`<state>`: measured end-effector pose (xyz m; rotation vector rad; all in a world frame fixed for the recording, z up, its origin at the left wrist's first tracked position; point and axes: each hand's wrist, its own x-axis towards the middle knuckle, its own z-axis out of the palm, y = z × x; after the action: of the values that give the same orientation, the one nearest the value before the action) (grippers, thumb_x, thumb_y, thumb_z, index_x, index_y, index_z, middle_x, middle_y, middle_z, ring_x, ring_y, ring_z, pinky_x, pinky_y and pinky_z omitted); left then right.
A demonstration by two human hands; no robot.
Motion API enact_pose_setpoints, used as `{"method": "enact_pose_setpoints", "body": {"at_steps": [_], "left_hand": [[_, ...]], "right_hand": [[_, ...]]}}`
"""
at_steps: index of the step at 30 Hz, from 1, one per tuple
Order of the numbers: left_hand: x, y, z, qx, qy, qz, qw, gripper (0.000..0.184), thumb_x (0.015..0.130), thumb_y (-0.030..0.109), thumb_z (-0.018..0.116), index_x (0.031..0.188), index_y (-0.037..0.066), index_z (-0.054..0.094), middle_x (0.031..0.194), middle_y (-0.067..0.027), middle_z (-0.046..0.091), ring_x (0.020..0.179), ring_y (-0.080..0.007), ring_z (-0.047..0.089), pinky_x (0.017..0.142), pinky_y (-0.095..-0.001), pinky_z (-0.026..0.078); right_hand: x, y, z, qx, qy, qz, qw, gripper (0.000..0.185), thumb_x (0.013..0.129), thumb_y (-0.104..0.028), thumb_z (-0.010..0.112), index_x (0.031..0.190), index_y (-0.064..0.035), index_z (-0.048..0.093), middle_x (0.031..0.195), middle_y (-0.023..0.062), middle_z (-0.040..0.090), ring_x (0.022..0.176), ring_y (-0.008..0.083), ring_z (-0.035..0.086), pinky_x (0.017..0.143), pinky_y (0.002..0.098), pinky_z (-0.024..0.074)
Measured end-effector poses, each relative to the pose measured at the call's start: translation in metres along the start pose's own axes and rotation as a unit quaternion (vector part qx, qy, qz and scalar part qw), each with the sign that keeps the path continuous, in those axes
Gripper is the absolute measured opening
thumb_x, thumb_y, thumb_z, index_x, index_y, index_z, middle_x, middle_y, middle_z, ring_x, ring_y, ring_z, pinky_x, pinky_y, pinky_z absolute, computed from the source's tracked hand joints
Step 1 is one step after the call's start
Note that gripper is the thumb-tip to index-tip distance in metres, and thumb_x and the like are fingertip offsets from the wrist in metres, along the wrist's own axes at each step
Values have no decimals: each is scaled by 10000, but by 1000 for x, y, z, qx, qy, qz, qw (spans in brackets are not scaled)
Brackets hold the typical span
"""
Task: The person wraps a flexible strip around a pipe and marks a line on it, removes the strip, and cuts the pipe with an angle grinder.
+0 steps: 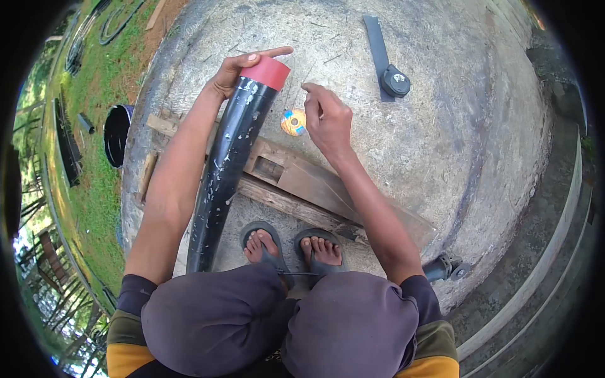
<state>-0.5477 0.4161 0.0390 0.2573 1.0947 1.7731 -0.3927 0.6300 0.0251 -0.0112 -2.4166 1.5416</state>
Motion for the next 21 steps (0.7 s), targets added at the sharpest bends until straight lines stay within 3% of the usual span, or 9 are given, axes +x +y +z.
{"method": "enact_pose_setpoints", "body": {"at_steps": [1,4,5,8,11,17,21], "left_hand": [[0,0,-1,-5,-9,3,1000,1018,825,480,738,1603,-6,295,1191,-199,695,981,-230,737,892,-340,623],[2,2,-5,9,-14,-5,1000,1020,824,490,746,1596,-10,306,1221,-212,684,1025,-247,735,917,-355,622],[1,3,-7,7,-13,-11,1000,1021,826,489,749,1597,-8,303,1236,-216,677,1038,-253,734,927,-359,621],[1,2,-12,-1,-2,-18,1000,1016,837,481,755,1603,2,290,1277,-228,657,1069,-267,730,946,-369,619],[-1,-1,-14,-12,18,-16,1000,995,862,465,747,1615,24,269,1311,-239,636,1081,-282,726,952,-385,618],[-3,-5,-18,-23,45,-23,998,962,905,461,719,1629,50,237,1364,-273,591,1114,-356,711,977,-444,604],[-5,-4,-14,-34,46,-32,998,957,916,472,709,1628,45,233,1383,-294,570,1122,-382,706,984,-462,598]], "right_hand": [[0,-6,5,97,32,123,987,271,930,-177,746,1131,4,727,889,110,745,791,162,738,664,305,583],[18,-18,15,163,23,222,961,406,957,-311,763,1166,36,727,983,156,773,889,171,744,782,310,585],[24,-24,17,190,13,245,951,589,903,-425,809,1202,72,707,1040,200,759,961,237,741,865,354,578],[38,-22,27,221,-2,289,931,749,844,-499,842,1240,114,673,1092,233,737,1072,270,710,944,370,549],[45,-27,32,288,-29,297,910,859,793,-538,867,1279,133,643,1102,228,718,1068,257,680,958,366,518],[54,-23,32,388,-55,306,868,857,775,-402,920,1323,165,586,980,134,688,864,166,597,843,321,477],[59,-17,33,402,-54,319,857,856,751,-325,943,1317,193,565,960,120,688,855,156,604,837,309,480]]}}
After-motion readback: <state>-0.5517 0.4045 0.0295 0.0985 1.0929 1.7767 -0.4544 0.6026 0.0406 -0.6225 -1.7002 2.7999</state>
